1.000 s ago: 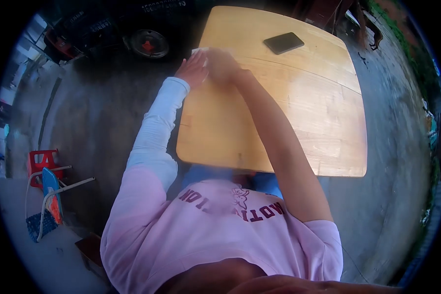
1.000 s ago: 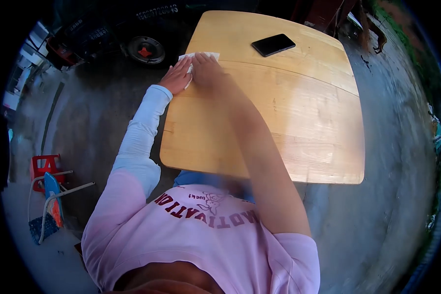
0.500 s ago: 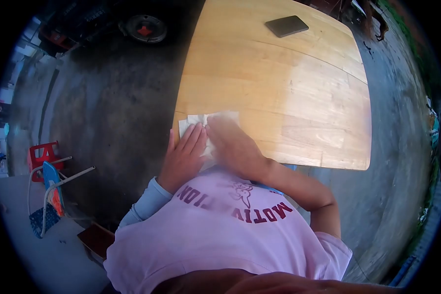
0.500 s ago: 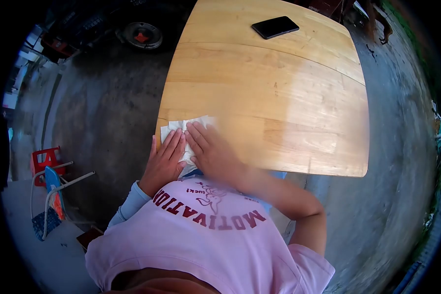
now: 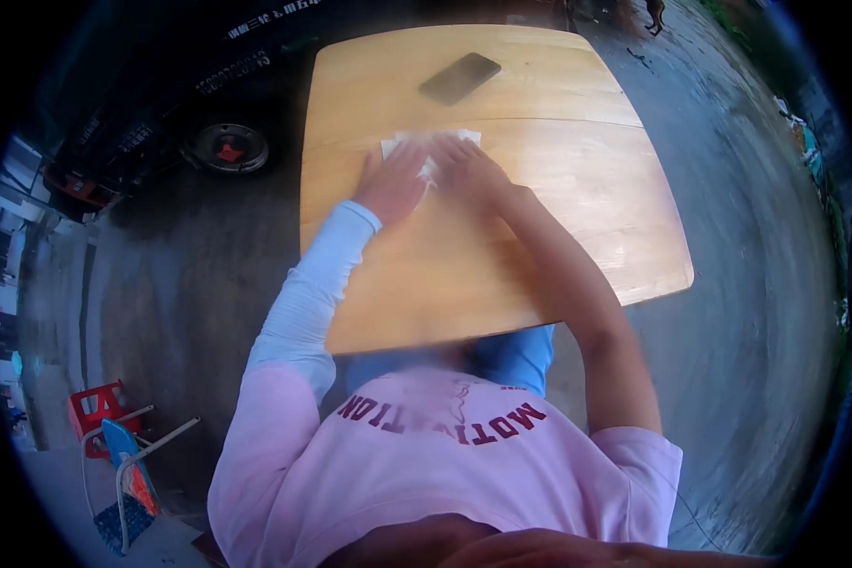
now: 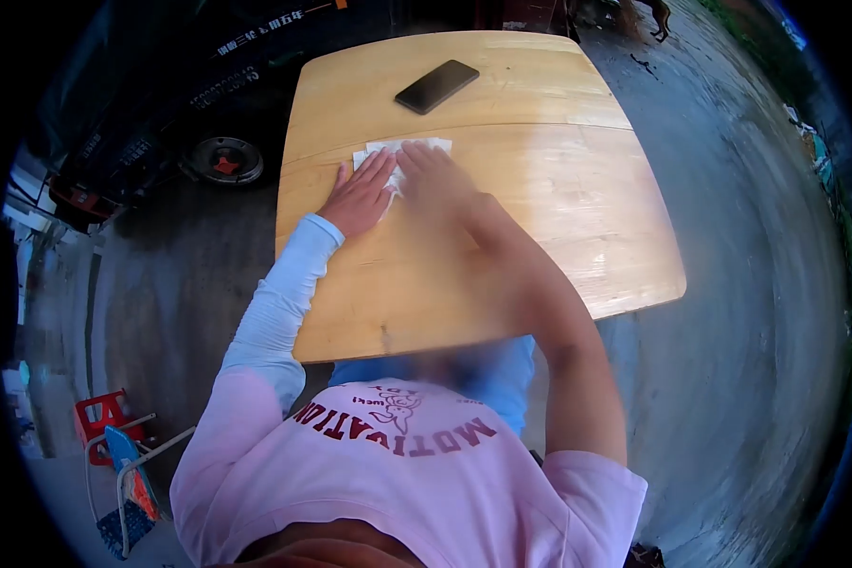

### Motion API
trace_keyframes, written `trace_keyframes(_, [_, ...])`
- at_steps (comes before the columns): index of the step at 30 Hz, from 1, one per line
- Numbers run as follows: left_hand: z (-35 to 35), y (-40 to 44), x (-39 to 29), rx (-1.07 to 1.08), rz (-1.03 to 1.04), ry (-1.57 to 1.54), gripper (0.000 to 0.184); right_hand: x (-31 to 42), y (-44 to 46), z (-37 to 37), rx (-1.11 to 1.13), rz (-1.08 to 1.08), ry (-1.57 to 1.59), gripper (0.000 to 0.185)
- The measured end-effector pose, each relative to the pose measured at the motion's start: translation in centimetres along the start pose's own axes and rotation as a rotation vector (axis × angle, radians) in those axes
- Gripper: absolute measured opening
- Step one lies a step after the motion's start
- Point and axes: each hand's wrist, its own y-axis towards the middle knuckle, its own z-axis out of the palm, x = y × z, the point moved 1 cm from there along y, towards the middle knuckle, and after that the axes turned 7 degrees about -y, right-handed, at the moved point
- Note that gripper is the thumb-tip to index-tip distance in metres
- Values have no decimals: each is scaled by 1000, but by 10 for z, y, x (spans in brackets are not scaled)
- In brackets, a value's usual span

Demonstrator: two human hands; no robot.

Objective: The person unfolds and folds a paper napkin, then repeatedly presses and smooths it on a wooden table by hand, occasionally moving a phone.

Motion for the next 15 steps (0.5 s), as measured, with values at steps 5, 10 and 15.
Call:
trace_keyframes(5, [-2,66,-37,72,69,-39,60,-58,-13,10,-78,179,27,53])
trace_keyframes(10, [10,14,-60,27,238,62,59,-11,-71,-26,28,220,45,59])
trace_keyframes(15, [18,-111,-81,1,453,13,61,86,-153,-74,-22,166,138,56])
